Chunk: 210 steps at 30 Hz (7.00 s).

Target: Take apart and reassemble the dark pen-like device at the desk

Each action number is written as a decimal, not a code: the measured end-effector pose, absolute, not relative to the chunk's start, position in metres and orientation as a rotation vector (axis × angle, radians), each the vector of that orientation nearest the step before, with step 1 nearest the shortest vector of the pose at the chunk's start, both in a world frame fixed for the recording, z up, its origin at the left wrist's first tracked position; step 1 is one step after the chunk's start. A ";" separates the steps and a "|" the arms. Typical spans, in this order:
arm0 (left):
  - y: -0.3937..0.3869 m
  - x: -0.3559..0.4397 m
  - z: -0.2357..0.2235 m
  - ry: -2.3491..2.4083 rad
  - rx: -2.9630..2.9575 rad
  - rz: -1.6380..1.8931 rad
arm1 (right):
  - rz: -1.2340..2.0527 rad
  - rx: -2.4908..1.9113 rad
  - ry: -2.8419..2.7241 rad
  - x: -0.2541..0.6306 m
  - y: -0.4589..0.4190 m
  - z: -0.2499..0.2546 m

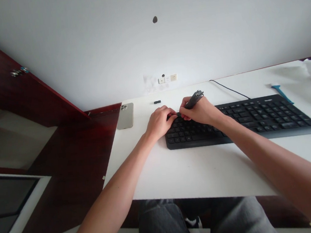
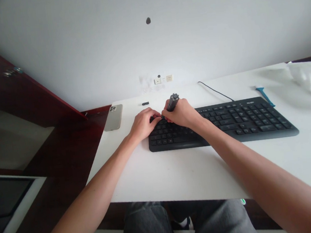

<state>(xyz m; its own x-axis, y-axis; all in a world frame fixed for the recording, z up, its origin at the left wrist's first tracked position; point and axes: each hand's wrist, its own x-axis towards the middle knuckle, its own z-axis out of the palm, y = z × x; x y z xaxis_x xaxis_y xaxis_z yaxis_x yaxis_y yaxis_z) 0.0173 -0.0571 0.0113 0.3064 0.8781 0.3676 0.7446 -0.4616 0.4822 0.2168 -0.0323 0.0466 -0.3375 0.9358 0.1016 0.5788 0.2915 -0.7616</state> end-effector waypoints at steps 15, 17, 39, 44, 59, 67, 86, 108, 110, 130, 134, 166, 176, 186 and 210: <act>-0.059 0.021 0.007 1.539 2.470 0.768 | 0.944 -1.421 -2.374 0.196 -0.002 0.069; -0.059 0.022 0.007 1.534 2.470 0.772 | 1.139 -1.392 -2.384 0.197 0.006 0.072; -0.050 0.016 0.002 1.413 2.289 0.920 | 1.271 -1.145 -2.014 0.211 -0.018 0.043; -0.047 0.013 0.000 1.347 2.193 0.994 | 0.987 -1.109 -2.093 0.211 -0.016 0.037; -0.044 0.013 0.000 1.300 2.097 1.038 | 0.768 -1.152 -2.170 0.211 -0.022 0.030; -0.045 0.013 -0.001 1.327 2.119 1.038 | 0.783 -1.001 -2.243 0.217 -0.017 0.024; -0.057 0.023 0.003 1.391 2.150 1.158 | 0.791 -0.940 -1.835 0.211 -0.016 0.022; -0.022 -0.031 -0.012 1.822 2.085 0.976 | 0.773 -0.995 -1.884 0.212 -0.015 0.024; -0.025 -0.031 -0.009 1.864 2.096 0.974 | 0.775 -0.993 -1.888 0.212 -0.016 0.025; -0.044 -0.018 0.006 2.045 2.208 0.755 | 0.807 -0.960 -1.879 0.211 -0.015 0.026; -0.040 -0.025 0.003 2.082 2.257 0.829 | 0.813 -0.954 -1.886 0.212 -0.015 0.027; -0.022 -0.015 0.004 1.998 2.291 0.768 | 0.810 -0.990 -1.912 0.210 -0.012 0.026; -0.017 -0.026 -0.002 2.134 1.974 0.876 | 0.788 -0.969 -1.925 0.212 -0.013 0.024; -0.011 -0.039 -0.008 1.823 1.979 1.151 | 0.778 -0.975 -1.926 0.212 -0.012 0.023; -0.013 -0.041 -0.002 1.943 2.114 1.012 | 0.780 -0.980 -1.939 0.212 -0.011 0.022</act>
<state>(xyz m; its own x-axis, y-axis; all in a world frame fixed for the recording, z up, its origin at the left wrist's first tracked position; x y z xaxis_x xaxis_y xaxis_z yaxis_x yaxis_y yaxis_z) -0.0407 -0.0134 -0.0018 -0.0330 0.9167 0.3983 0.8519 -0.1826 0.4908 0.2117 -0.0113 0.0218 -0.3714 0.8464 0.3818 0.3463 0.5078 -0.7889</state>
